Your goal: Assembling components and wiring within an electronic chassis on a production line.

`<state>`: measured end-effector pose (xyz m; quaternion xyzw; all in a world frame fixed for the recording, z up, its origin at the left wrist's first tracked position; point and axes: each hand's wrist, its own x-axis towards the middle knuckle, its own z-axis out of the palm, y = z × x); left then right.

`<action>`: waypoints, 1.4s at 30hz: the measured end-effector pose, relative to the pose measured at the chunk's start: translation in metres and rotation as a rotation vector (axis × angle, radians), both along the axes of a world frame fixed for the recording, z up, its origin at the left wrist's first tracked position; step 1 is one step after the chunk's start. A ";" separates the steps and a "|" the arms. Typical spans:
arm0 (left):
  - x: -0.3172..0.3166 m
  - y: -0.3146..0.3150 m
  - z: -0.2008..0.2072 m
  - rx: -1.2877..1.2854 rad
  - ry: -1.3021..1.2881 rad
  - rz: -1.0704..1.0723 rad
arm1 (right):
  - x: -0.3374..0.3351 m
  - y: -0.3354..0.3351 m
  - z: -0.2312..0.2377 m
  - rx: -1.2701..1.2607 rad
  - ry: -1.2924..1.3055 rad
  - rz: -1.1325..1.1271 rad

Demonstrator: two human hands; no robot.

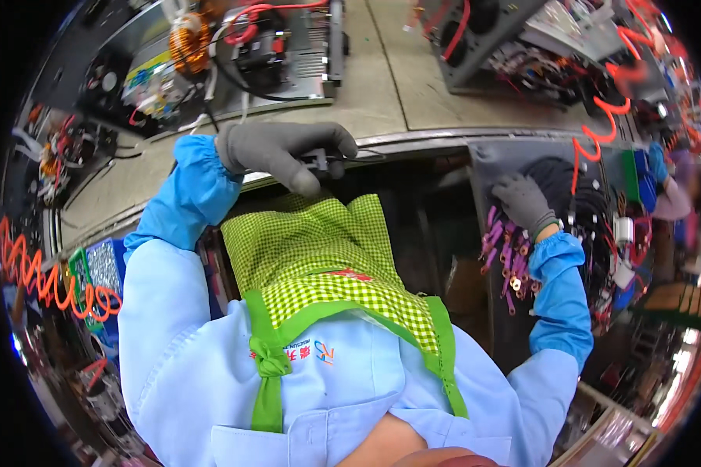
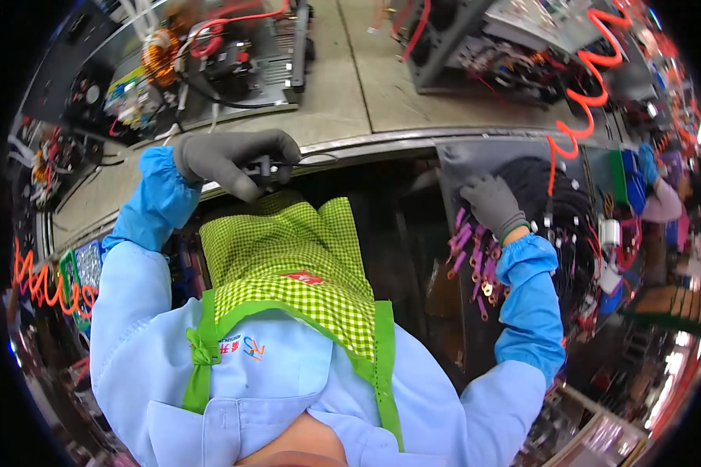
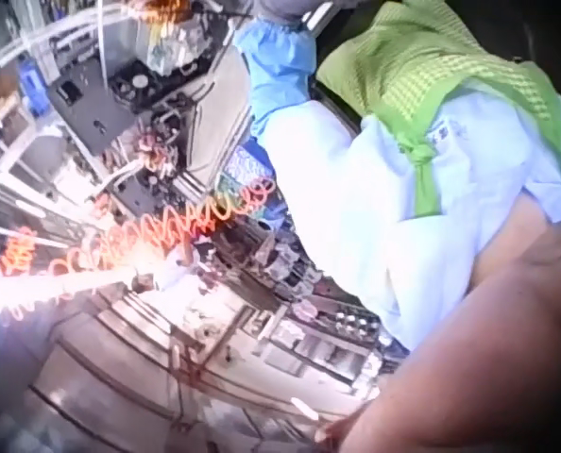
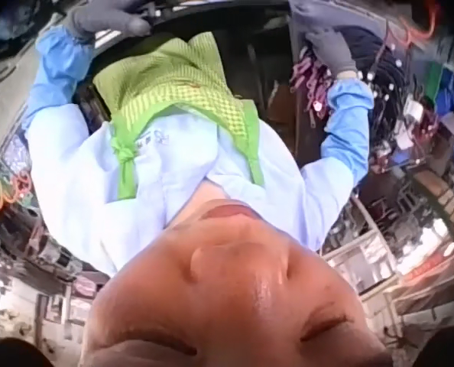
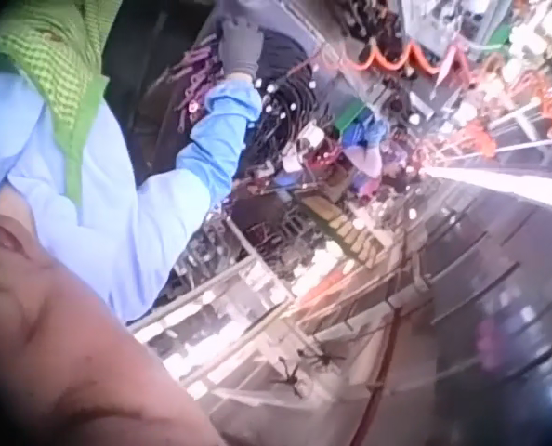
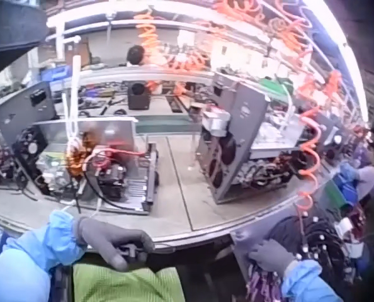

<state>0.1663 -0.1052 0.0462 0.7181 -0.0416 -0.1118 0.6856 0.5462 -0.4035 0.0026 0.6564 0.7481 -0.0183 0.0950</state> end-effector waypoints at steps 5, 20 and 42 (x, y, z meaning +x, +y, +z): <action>-0.055 -0.028 0.011 -0.137 0.187 0.335 | 0.009 0.030 0.003 -0.237 -0.113 0.256; -0.059 -0.028 -0.085 -1.075 -0.399 1.080 | -0.163 0.159 0.028 0.481 0.949 -0.046; -0.056 -0.047 -0.063 -0.529 -0.658 1.127 | -0.271 0.195 0.042 -0.431 1.505 -0.420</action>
